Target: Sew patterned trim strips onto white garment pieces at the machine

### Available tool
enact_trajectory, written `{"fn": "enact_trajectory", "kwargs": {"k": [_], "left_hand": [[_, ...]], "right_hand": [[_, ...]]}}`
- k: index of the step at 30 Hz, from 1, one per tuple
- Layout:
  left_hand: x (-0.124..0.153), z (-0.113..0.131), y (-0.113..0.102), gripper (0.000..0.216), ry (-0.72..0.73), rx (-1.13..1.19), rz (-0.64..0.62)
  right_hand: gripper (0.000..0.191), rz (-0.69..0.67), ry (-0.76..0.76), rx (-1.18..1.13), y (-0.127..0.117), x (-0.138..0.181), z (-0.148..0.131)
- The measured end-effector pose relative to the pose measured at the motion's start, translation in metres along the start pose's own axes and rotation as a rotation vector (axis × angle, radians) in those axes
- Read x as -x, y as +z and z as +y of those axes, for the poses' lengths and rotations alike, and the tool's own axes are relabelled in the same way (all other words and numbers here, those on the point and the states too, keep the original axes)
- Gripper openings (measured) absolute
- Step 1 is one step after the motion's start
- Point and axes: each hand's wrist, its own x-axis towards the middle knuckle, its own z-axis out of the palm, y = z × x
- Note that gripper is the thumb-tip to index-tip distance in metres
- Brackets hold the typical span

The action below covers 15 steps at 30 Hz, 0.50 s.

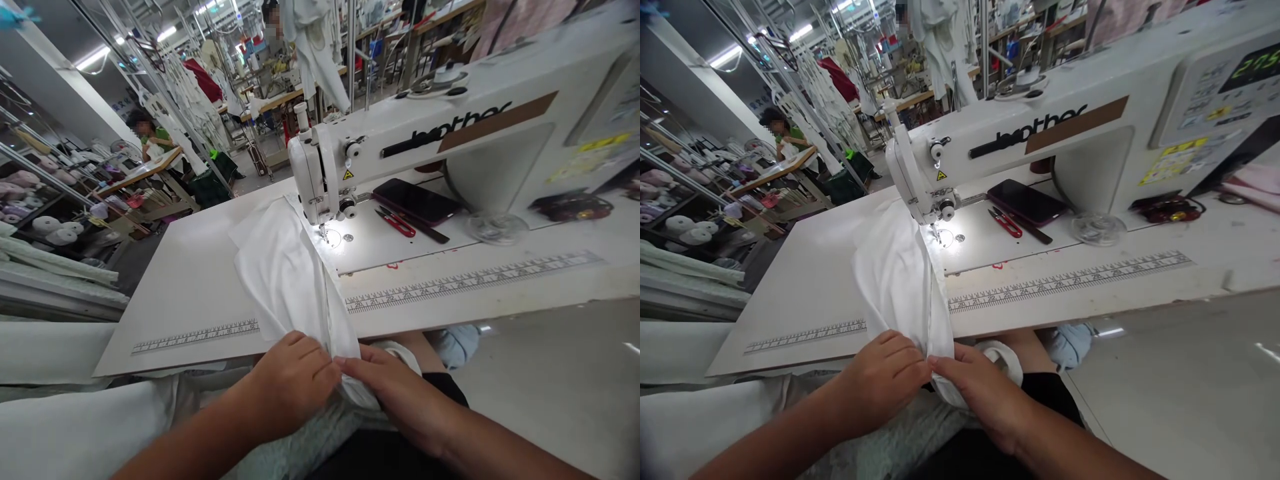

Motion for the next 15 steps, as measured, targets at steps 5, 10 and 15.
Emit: {"fn": "enact_trajectory", "kwargs": {"k": [5, 10, 15], "left_hand": [[-0.016, -0.002, 0.000, 0.012, -0.653, 0.659, -0.106], [-0.031, -0.013, -0.008, 0.015, -1.013, 1.006, -0.263], [-0.039, -0.022, -0.012, 0.011, -1.068, 1.153, -0.389]], "right_hand": [[0.033, -0.014, -0.010, 0.023, -0.004, 0.003, 0.003], [0.035, -0.018, -0.057, 0.090, -0.005, 0.006, 0.005], [0.040, -0.029, -0.102, 0.178, -0.005, 0.006, 0.001]]}}
